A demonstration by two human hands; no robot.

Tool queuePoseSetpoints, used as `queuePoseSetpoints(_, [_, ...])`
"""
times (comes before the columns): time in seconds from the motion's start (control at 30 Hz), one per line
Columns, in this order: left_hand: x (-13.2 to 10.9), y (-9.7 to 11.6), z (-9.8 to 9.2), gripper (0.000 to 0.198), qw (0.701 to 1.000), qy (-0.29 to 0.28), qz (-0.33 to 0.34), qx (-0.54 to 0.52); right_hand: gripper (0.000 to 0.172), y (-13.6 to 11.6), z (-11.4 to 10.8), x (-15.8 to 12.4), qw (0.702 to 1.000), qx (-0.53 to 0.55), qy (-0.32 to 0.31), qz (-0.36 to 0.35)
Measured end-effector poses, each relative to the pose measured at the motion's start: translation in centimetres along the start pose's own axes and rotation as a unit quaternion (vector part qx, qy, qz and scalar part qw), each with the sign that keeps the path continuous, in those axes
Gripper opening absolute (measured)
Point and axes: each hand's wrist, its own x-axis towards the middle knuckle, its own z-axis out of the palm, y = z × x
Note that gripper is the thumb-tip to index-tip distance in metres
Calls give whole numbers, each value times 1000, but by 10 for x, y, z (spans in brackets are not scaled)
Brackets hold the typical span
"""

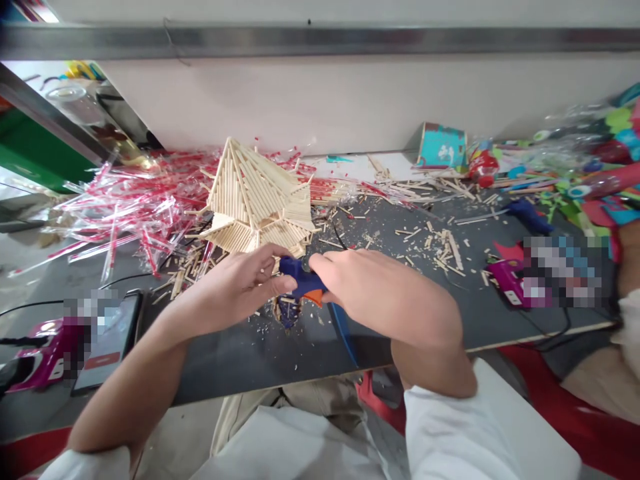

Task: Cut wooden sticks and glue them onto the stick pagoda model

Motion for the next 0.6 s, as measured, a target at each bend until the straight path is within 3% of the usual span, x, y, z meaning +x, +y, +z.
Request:
queuePoseSetpoints(0.17, [-4, 9, 5, 24, 998, 34, -2, 55, 15, -2, -10, -1, 998, 55, -21, -21])
queuePoseSetpoints(0.27, [-7, 13, 9, 21, 997, 35, -3, 68, 23, 29, -31, -3, 996, 84, 4, -23])
queuePoseSetpoints(0.3, [-7, 14, 11, 22, 996, 36, -2, 79, 20, 48, -36, -1, 996, 79, 36, 2])
queuePoseSetpoints(0.37, [-7, 16, 14, 26, 995, 31, 0, 92, 20, 101, -38, 8, 984, 42, 127, 121])
queuePoseSetpoints(0.43, [-7, 18, 17, 30, 995, 24, 0, 93, 22, 162, -27, 21, 936, -6, 214, 280])
queuePoseSetpoints(0.5, [-6, 22, 16, 32, 996, 9, -13, 90, 32, 218, -5, 36, 880, -41, 267, 391])
queuePoseSetpoints(0.6, [-6, 27, 13, 33, 996, -9, -34, 86, 44, 273, 32, 52, 868, -45, 261, 419])
